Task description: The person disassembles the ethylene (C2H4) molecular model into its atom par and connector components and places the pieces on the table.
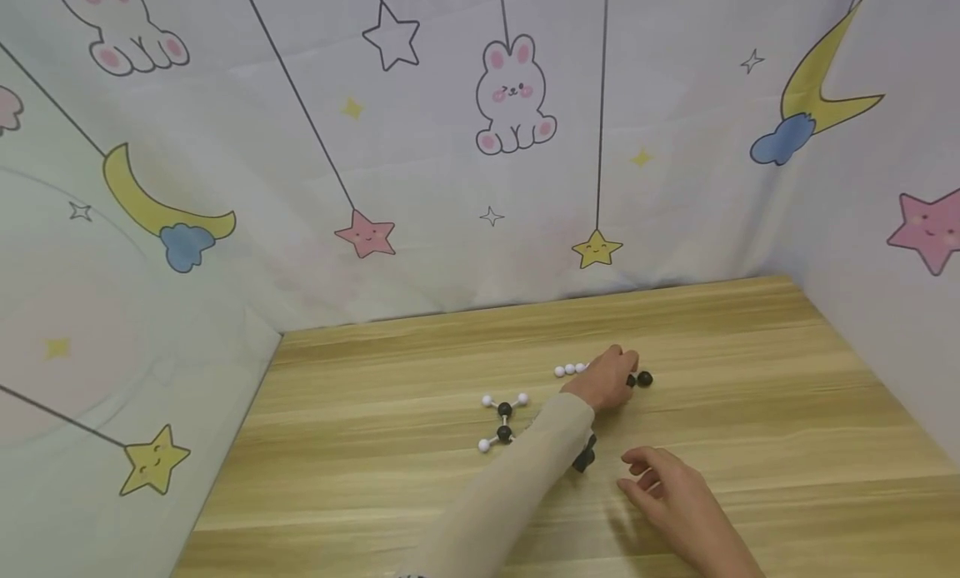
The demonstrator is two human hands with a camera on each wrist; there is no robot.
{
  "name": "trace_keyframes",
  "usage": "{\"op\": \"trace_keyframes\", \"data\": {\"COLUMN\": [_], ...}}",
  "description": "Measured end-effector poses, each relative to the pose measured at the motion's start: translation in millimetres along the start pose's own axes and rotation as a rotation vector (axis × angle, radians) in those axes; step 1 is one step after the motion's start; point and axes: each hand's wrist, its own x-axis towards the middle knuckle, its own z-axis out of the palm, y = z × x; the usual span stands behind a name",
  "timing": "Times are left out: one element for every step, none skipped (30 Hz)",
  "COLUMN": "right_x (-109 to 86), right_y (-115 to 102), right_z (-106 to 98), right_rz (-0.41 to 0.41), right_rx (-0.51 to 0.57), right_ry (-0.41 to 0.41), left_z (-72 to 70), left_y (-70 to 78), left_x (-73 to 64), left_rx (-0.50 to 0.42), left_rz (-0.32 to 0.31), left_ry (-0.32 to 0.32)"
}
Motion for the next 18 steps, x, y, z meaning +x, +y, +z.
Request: {"op": "trace_keyframes", "data": {"right_x": [0.0, 0.0, 0.1, 0.1, -0.1, -0.1, -0.2, -0.3, -0.4, -0.6, -0.7, -0.8, -0.8, -0.7, -0.7, -0.6, -0.5, -0.4], "right_y": [0.0, 0.0, 0.2, 0.3, 0.4, 0.8, 0.9, 1.1, 1.2, 1.3, 1.4, 1.5, 1.5, 1.7, 1.8, 2.0, 2.2, 2.4], "right_z": [-0.1, -0.1, -0.1, 0.1, 0.2, 0.4, 0.6, 0.8, 0.9, 0.9, 0.8, 0.9, 0.8, 0.9, 1.0, 1.2, 1.5, 1.7], "right_rz": [0.000, 0.002, 0.000, -0.004, -0.008, -0.015, -0.021, -0.025, -0.027, -0.027, -0.027, -0.026, -0.026, -0.029, -0.032, -0.040, -0.046, -0.052], "right_rx": [-0.003, -0.003, -0.006, -0.007, -0.006, -0.006, -0.005, -0.004, -0.003, -0.002, -0.002, -0.003, -0.001, -0.001, 0.001, 0.001, 0.002, 0.003], "right_ry": [-0.001, -0.002, 0.001, 0.004, 0.007, 0.013, 0.018, 0.021, 0.025, 0.024, 0.025, 0.024, 0.025, 0.028, 0.031, 0.036, 0.043, 0.048], "left_z": [0.5, 1.1, 1.4, 1.6, 1.9, 1.8, 1.7, 1.3, 0.8, 0.5, 0.3, -0.2, -0.5, -0.9, -1.1, -1.3, -1.4, -1.7], "left_y": [-0.3, -0.5, -0.8, -1.0, -1.1, -1.2, -1.2, -1.1, -0.9, -0.7, -0.5, -0.4, -0.3, -0.2, -0.1, 0.1, 0.3, 0.3], "left_x": [0.3, 0.7, 1.0, 1.3, 1.5, 1.4, 1.2, 0.8, 0.3, -0.2, -0.6, -1.0, -1.0, -1.1, -0.8, -0.6, -0.3, 0.2], "left_rx": [0.000, 0.003, 0.006, 0.009, 0.013, 0.017, 0.026, 0.036, 0.047, 0.060, 0.071, 0.081, 0.088, 0.090, 0.090, 0.081, 0.072, 0.066], "left_rz": [0.000, 0.000, 0.001, 0.002, 0.003, 0.007, 0.011, 0.020, 0.030, 0.041, 0.052, 0.063, 0.071, 0.076, 0.078, 0.076, 0.072, 0.067], "left_ry": [0.000, 0.000, 0.000, 0.001, 0.002, 0.002, 0.001, 0.003, 0.007, 0.012, 0.017, 0.023, 0.030, 0.038, 0.043, 0.045, 0.046, 0.048]}}
